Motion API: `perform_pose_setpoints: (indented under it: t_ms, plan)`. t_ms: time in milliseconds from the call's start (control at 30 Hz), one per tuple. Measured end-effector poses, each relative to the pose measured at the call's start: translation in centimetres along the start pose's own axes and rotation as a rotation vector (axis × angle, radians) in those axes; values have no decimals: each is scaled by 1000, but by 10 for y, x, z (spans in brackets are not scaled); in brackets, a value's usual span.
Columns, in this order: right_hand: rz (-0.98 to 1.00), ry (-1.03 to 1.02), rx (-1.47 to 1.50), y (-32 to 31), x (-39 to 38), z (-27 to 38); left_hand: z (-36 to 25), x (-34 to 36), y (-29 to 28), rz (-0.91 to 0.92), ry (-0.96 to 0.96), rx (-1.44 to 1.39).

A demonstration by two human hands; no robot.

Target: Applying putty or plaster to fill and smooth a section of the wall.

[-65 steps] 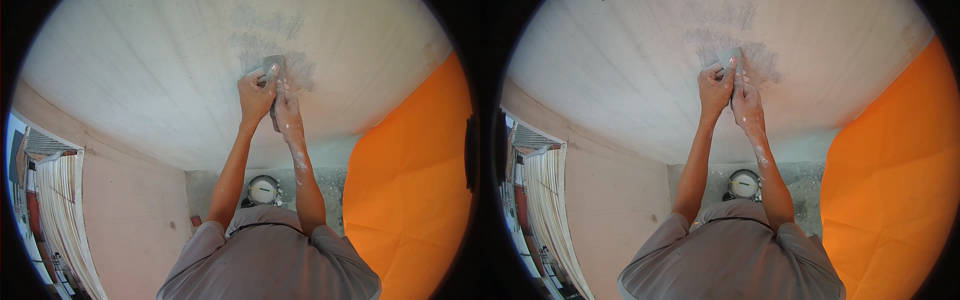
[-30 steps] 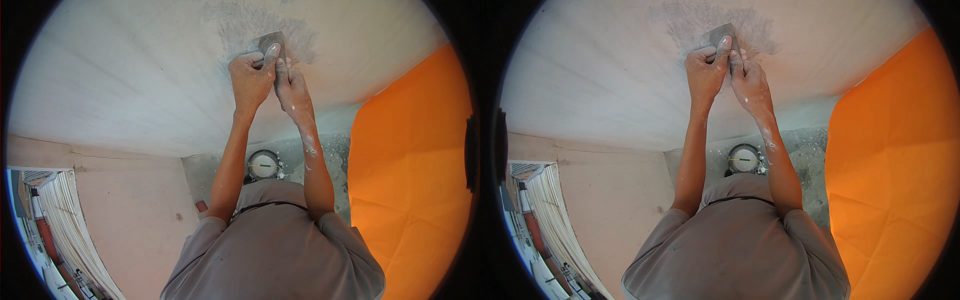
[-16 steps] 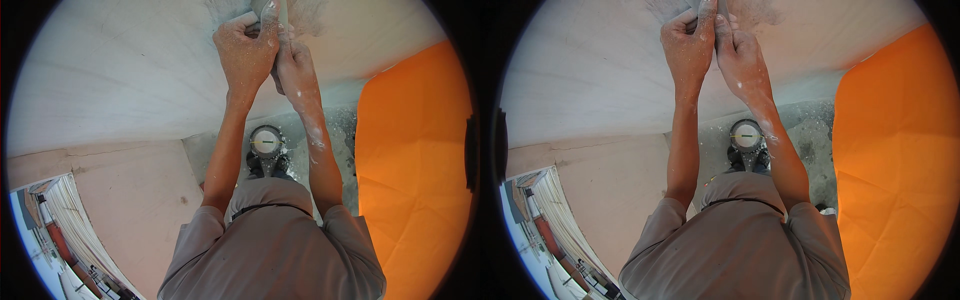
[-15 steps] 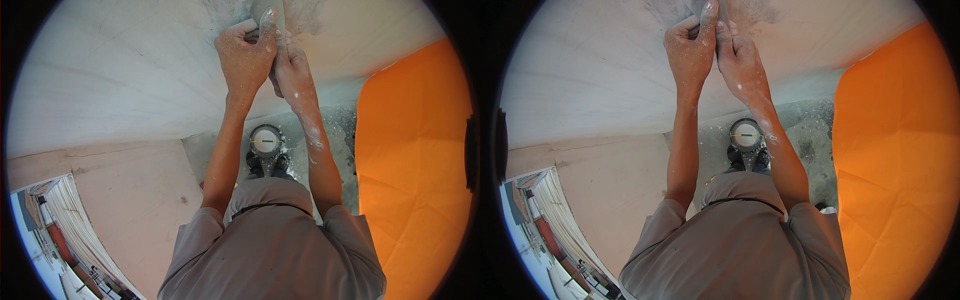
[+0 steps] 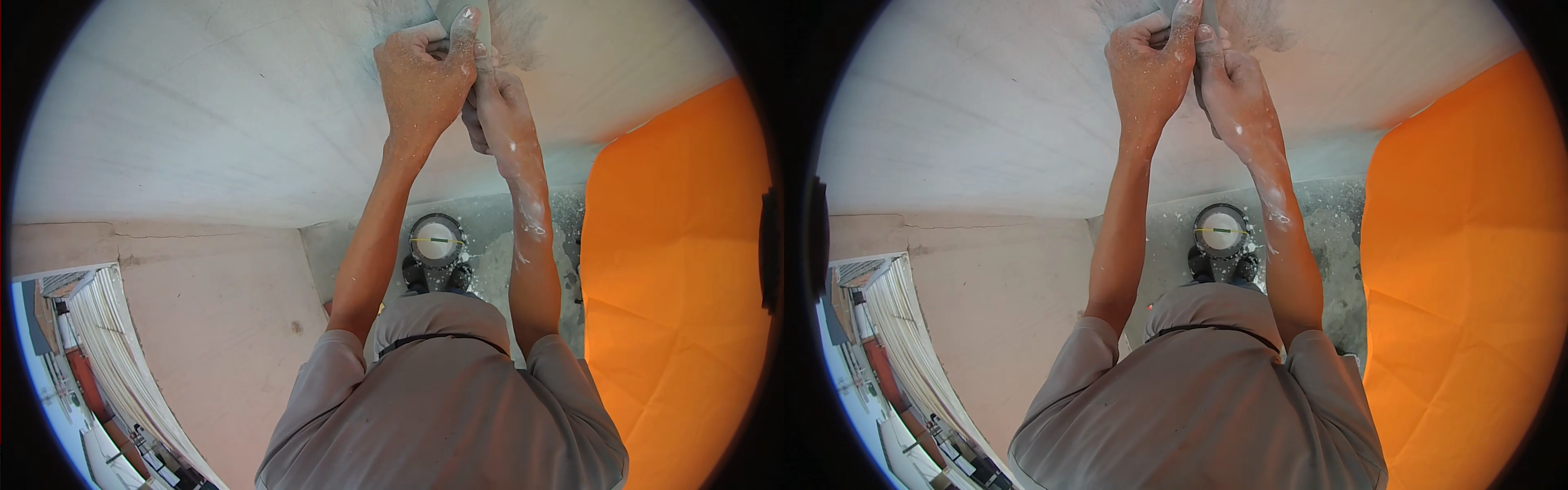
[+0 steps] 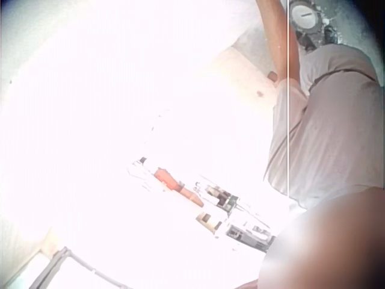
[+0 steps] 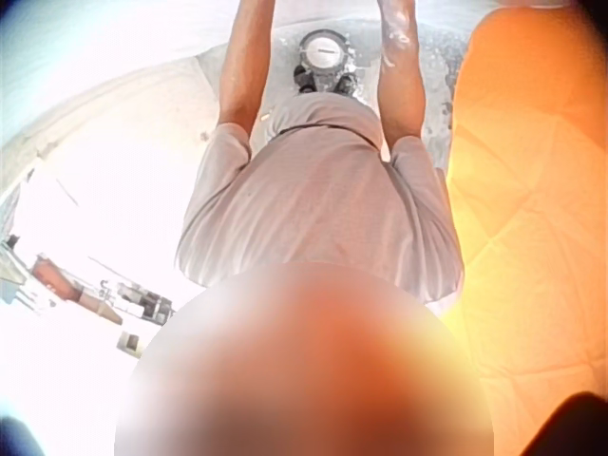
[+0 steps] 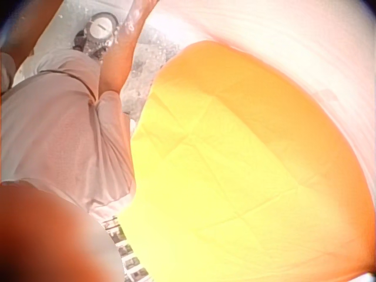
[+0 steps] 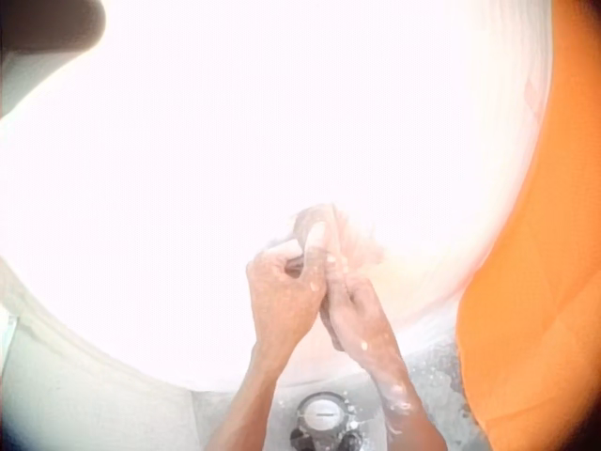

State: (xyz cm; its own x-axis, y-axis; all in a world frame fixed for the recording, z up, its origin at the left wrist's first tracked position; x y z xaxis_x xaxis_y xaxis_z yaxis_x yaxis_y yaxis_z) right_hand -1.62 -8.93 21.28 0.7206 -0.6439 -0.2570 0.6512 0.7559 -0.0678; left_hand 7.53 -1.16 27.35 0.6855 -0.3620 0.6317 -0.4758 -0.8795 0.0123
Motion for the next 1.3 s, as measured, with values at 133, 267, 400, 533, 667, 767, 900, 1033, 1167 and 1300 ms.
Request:
perform_pose_setpoints:
  t_ms: [133, 267, 400, 533, 667, 767, 900, 1033, 1167, 1300]
  plan:
    - [-50, -76, -3, 0, 6, -15, 12, -5, -1, 106, -78, 132]
    - [-39, 63, -27, -2, 15, -32, 15, -11, 0, 55, -47, 160]
    - [-116, -163, -153, -9, 11, 4, -3, 5, 0, 32, 24, 142]
    - [-106, -37, -89, 3, 15, -21, 10, -6, -2, 0, 8, 161]
    - [-46, -35, -76, -4, 13, 2, -7, 6, -3, 11, -15, 121]
    - [-107, -200, -120, -6, 19, -11, 8, -2, 2, 78, -37, 192]
    - [-20, 3, -18, 3, 18, -24, 17, -14, 0, -3, -27, 203]
    - [10, -148, 26, 2, 13, 11, -6, 7, -4, -48, 48, 114]
    - [-52, -140, 17, 7, 15, -30, 40, -24, -4, -27, -74, 157]
    - [101, 23, -85, -1, 14, -11, -7, 2, -1, -36, -16, 69]
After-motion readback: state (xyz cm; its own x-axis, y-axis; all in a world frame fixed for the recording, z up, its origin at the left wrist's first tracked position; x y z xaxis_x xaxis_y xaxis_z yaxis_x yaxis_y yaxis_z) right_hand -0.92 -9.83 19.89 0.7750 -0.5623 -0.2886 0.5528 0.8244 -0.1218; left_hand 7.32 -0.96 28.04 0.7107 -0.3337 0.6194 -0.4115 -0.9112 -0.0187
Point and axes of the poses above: each hand's wrist, its own x-axis towards the middle knuckle, its own y-axis out of the palm, z = x × y, the point moved 8 cm from there along x, towards the middle knuckle, and after that the axes turned 10 degrees about y, right-handed, at the moved point
